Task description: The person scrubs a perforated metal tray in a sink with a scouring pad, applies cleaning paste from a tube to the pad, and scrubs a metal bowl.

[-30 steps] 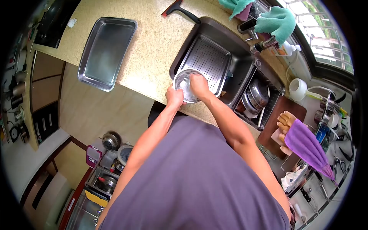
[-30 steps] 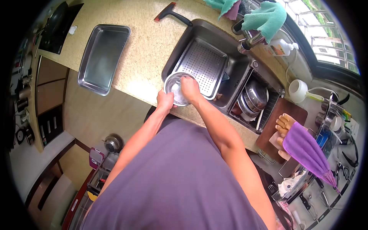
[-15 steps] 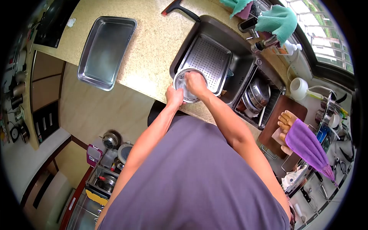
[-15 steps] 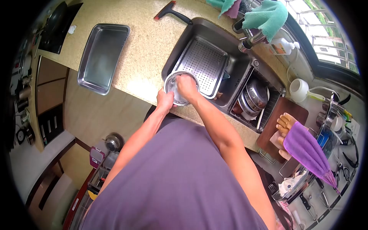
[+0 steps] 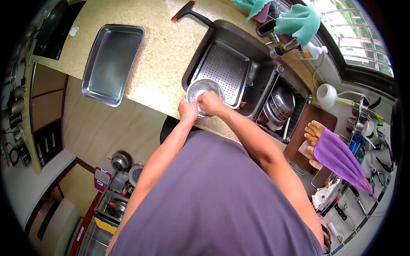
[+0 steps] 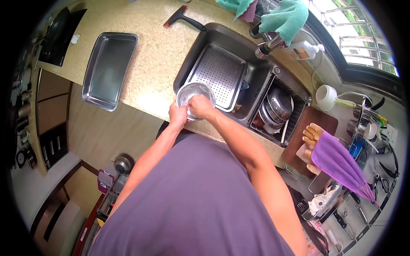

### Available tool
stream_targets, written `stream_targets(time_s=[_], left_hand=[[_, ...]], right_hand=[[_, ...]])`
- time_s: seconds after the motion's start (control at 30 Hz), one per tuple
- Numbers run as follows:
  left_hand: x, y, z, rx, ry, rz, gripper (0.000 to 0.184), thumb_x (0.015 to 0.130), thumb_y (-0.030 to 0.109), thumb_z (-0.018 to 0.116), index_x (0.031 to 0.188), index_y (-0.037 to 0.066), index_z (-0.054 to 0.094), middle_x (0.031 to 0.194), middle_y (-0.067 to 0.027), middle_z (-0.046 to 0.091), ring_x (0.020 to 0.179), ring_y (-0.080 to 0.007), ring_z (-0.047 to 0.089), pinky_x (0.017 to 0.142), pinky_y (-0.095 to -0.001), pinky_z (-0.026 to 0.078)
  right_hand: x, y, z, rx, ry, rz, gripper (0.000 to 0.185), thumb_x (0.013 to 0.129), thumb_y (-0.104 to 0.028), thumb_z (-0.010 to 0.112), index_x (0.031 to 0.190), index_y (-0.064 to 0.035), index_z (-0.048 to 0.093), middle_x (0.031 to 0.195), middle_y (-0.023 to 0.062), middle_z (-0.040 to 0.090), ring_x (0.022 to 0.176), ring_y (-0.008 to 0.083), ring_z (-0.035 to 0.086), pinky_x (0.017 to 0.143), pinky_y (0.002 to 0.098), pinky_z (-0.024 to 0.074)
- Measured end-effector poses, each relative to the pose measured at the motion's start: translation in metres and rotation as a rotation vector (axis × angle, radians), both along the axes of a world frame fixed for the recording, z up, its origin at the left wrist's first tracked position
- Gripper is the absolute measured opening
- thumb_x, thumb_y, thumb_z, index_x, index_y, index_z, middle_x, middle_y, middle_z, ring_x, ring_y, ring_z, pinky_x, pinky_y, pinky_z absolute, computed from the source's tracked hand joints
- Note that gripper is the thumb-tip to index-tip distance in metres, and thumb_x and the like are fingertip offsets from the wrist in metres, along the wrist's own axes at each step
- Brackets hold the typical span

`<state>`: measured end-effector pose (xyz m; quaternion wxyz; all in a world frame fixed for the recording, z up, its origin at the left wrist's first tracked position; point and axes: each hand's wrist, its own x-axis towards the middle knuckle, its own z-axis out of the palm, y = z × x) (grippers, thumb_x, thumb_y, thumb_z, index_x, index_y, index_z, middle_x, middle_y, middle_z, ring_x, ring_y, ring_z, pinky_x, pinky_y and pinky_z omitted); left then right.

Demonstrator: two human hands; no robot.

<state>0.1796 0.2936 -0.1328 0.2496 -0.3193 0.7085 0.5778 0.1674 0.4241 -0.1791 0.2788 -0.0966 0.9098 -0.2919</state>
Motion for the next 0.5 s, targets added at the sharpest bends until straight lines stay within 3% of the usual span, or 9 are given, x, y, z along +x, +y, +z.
stream_targets(time_s=[0.1,0.2,0.23,0.27,0.3,0.33,0.4,0.47,0.5], left_hand=[[0.004,0.001,0.0,-0.007,-0.043,-0.014,0.039,0.083,0.002,0.049,0.119,-0.001,0.063,0.097,-0.0192,0.07,0.07,-0.0263,0.071,0.045,-0.0356,0.058],[-0.002,-0.002,-0.019,-0.031,-0.009,-0.019,0.041,0.082,0.003,0.049,0.12,-0.001,0.064,0.096,-0.0201,0.07,0.071,-0.0272,0.071,0.045,-0.0371,0.058],[0.0,-0.008,-0.031,-0.127,0.123,-0.129,0.042,0.082,0.003,0.049,0.121,-0.001,0.064,0.098,-0.0205,0.071,0.075,-0.028,0.072,0.051,-0.039,0.059],[0.004,-0.013,-0.044,-0.227,0.25,-0.237,0.043,0.081,0.003,0.049,0.122,0.0,0.064,0.099,-0.021,0.071,0.079,-0.0289,0.072,0.056,-0.0408,0.06],[-0.005,-0.014,-0.026,-0.144,0.113,-0.213,0.048,0.08,0.003,0.05,0.127,0.003,0.062,0.104,-0.0216,0.072,0.09,-0.0319,0.072,0.075,-0.0429,0.059],[-0.005,-0.011,-0.012,-0.149,0.108,-0.215,0.048,0.08,0.003,0.05,0.127,0.003,0.062,0.104,-0.0216,0.072,0.09,-0.0319,0.072,0.075,-0.0429,0.059],[-0.011,0.003,0.006,-0.277,0.443,-0.208,0.052,0.079,0.004,0.05,0.13,0.007,0.06,0.099,-0.027,0.071,0.098,-0.04,0.069,0.088,-0.0462,0.052],[-0.023,0.01,0.008,-0.233,0.428,-0.171,0.059,0.08,0.003,0.049,0.138,0.008,0.053,0.101,-0.0278,0.07,0.098,-0.0409,0.069,0.088,-0.0465,0.052],[-0.024,0.011,0.012,-0.212,0.391,-0.112,0.058,0.08,0.003,0.049,0.138,0.006,0.053,0.11,-0.0264,0.068,0.102,-0.038,0.069,0.093,-0.0443,0.05]], right_hand=[[-0.015,0.014,0.033,0.368,-0.08,0.198,0.017,0.082,-0.019,0.064,0.087,-0.0097,0.077,0.088,0.0203,0.072,0.086,0.0357,0.072,0.079,0.0441,0.0564],[-0.001,0.001,0.001,0.221,-0.073,0.158,0.015,0.082,-0.02,0.066,0.088,-0.0124,0.078,0.088,0.0202,0.073,0.084,0.033,0.073,0.075,0.0439,0.058],[-0.001,0.0,0.009,-0.026,-0.01,0.1,0.015,0.082,-0.02,0.067,0.089,-0.0124,0.079,0.084,0.0213,0.072,0.08,0.0337,0.073,0.071,0.0456,0.0586],[-0.005,0.002,0.016,-0.029,-0.013,0.108,0.015,0.082,-0.02,0.067,0.089,-0.0124,0.079,0.084,0.0213,0.072,0.08,0.0337,0.073,0.071,0.0456,0.0586],[-0.01,0.005,0.023,0.098,-0.064,0.086,0.016,0.079,-0.018,0.068,0.084,-0.0066,0.077,0.083,0.0222,0.072,0.079,0.034,0.073,0.07,0.0445,0.0592],[-0.014,0.011,0.027,0.225,-0.117,0.06,0.017,0.076,-0.017,0.068,0.08,-0.0008,0.074,0.082,0.0232,0.072,0.077,0.0343,0.073,0.068,0.0433,0.0598],[-0.024,0.022,0.027,0.267,0.051,0.015,0.017,0.076,-0.016,0.067,0.078,-0.0008,0.074,0.08,0.0242,0.071,0.076,0.0359,0.073,0.067,0.0453,0.0595],[-0.024,0.017,0.025,0.207,0.145,-0.092,0.012,0.078,-0.013,0.066,0.079,-0.005,0.074,0.077,0.022,0.07,0.073,0.0386,0.071,0.069,0.0486,0.0576],[-0.019,0.012,0.026,-0.062,0.168,-0.173,0.013,0.079,-0.012,0.063,0.076,-0.0043,0.072,0.076,0.0221,0.07,0.075,0.0388,0.071,0.069,0.0485,0.0576]])
